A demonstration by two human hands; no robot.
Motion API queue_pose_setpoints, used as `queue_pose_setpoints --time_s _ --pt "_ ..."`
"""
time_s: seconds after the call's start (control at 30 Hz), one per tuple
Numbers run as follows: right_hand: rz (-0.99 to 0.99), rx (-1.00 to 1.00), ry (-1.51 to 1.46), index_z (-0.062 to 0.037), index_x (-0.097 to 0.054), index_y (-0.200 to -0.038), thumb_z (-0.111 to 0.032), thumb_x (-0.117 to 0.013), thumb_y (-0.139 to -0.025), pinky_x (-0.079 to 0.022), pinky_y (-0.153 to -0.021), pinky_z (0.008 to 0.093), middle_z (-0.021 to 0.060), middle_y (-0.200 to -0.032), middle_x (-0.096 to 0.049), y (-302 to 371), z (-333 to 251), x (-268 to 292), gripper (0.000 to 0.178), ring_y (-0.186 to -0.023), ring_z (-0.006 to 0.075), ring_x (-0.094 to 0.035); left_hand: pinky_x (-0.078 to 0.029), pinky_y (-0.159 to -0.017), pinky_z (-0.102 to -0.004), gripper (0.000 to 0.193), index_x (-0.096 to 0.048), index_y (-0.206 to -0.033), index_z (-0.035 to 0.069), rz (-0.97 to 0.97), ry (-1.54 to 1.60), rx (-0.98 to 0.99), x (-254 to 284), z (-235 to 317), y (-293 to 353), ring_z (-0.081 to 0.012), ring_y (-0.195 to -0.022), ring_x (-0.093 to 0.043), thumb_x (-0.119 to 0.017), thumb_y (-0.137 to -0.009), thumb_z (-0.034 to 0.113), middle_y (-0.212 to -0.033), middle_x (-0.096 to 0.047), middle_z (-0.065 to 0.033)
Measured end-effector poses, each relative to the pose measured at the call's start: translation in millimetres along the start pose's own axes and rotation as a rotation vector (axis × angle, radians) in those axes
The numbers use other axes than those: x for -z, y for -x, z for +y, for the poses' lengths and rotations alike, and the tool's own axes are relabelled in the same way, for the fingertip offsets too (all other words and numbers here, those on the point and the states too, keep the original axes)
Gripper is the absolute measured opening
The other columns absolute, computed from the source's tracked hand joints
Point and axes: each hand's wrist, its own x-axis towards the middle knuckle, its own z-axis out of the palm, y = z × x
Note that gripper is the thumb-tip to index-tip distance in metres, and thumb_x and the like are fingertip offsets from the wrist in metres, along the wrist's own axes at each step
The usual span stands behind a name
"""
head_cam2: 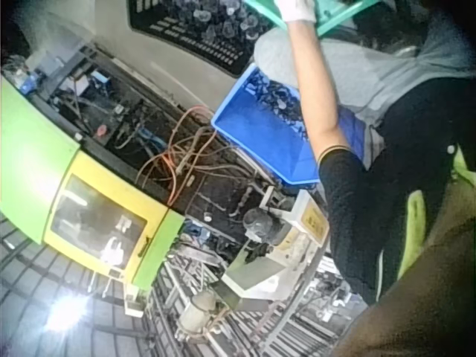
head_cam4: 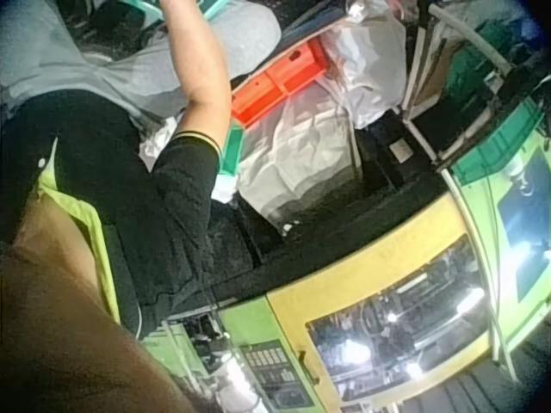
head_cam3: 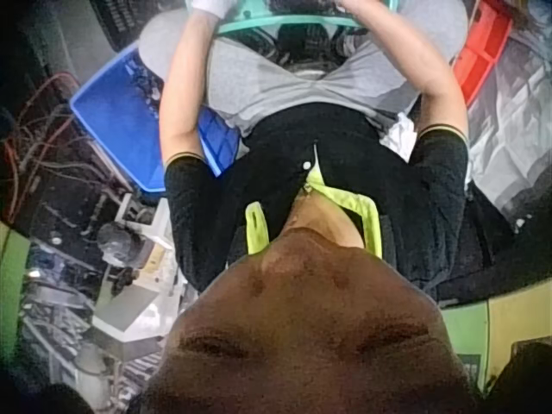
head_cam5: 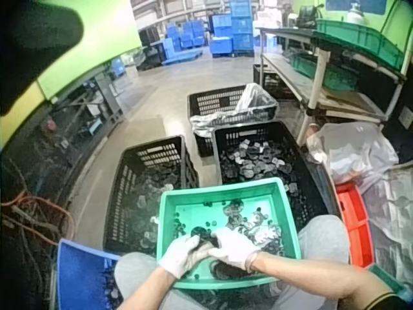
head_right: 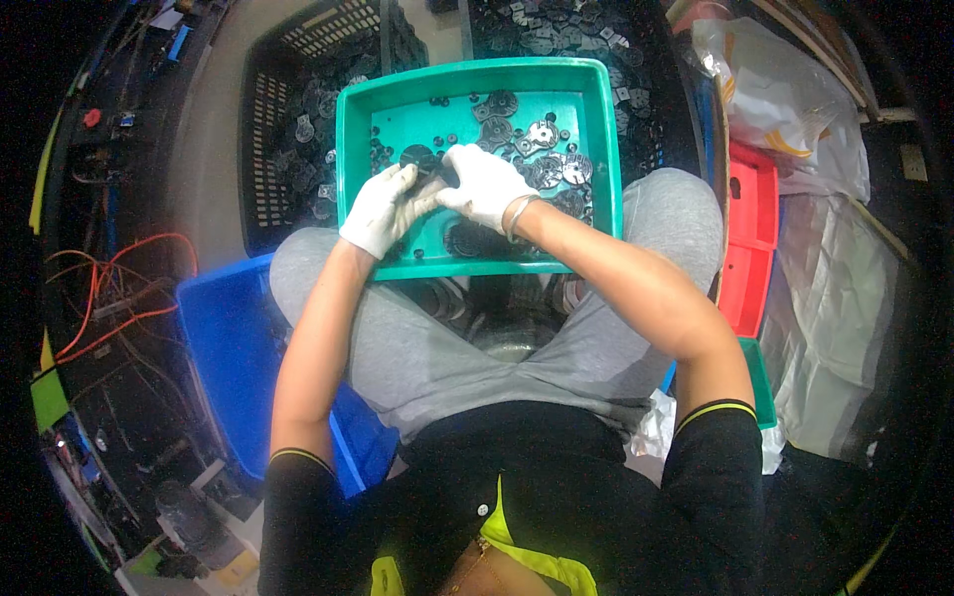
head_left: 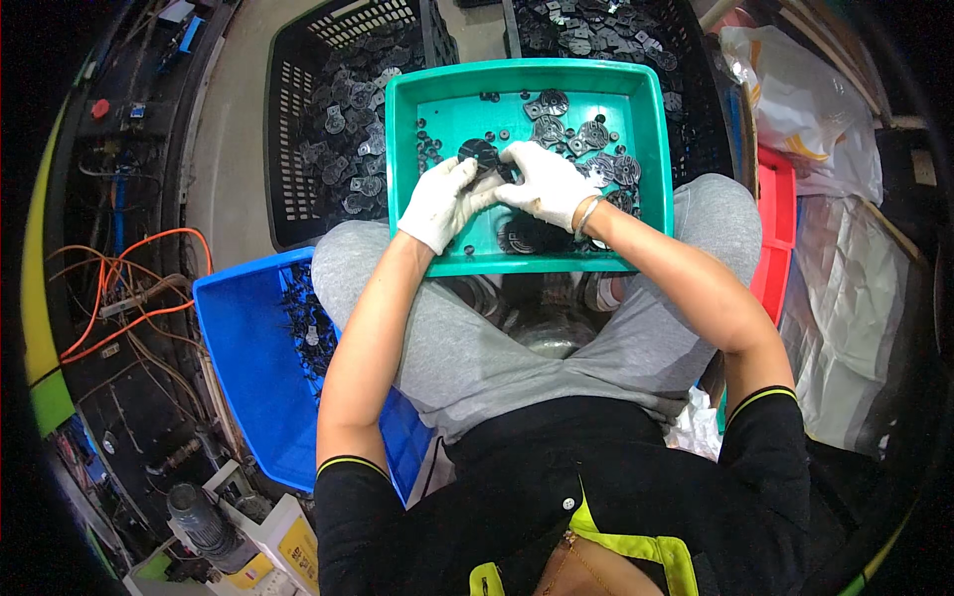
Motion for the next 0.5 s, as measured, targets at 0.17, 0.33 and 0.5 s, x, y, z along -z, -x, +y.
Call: queue_pose_setpoints --time_s 0.17,0.33,0.5 --pt "0.152 -0.046 -0.102 -0.0001 -0.054 -0.101 -0.029 -0.058 -0.074 -0.046 -0.079 0.0408 0.0222 -0.095 -0.058 -1 11 -6 0.040 -0.090 0.0371 -0.056 -0.050 -0.085 -0.0404 0.029 -0.047 -0.113 -0.004 -0.083 0.050 0.007 0 -3 -3 -0.0259 -0.100 -0.057 -0.047 -0.092 0.016 -0.108 -0.056 -0.0159" --pt "0.244 -0.084 -0.246 0.0022 -0.055 -0.094 -0.026 -0.059 -0.075 -0.048 -0.072 0.0385 0.0200 -0.085 -0.061 -9 24 -8 0.035 -0.080 0.0344 -0.059 -0.050 -0.083 -0.0356 0.029 -0.050 -0.113 0.000 -0.021 -0.024 -0.021 -1 -2 -4 -0.0237 -0.101 -0.055 -0.054 -0.089 0.016 -0.109 -0.056 -0.0133" --pt "0.176 -0.126 -0.703 0.0035 -0.055 -0.100 -0.016 -0.058 -0.081 -0.049 -0.062 0.0274 0.0111 -0.082 -0.063 -13 8 4 0.027 -0.076 0.0162 -0.061 -0.049 -0.080 -0.0328 0.029 -0.051 -0.112 0.003 0.044 -0.017 -0.118 4 0 -2 -0.0172 -0.090 -0.054 -0.056 -0.088 0.018 -0.105 -0.057 -0.0075"
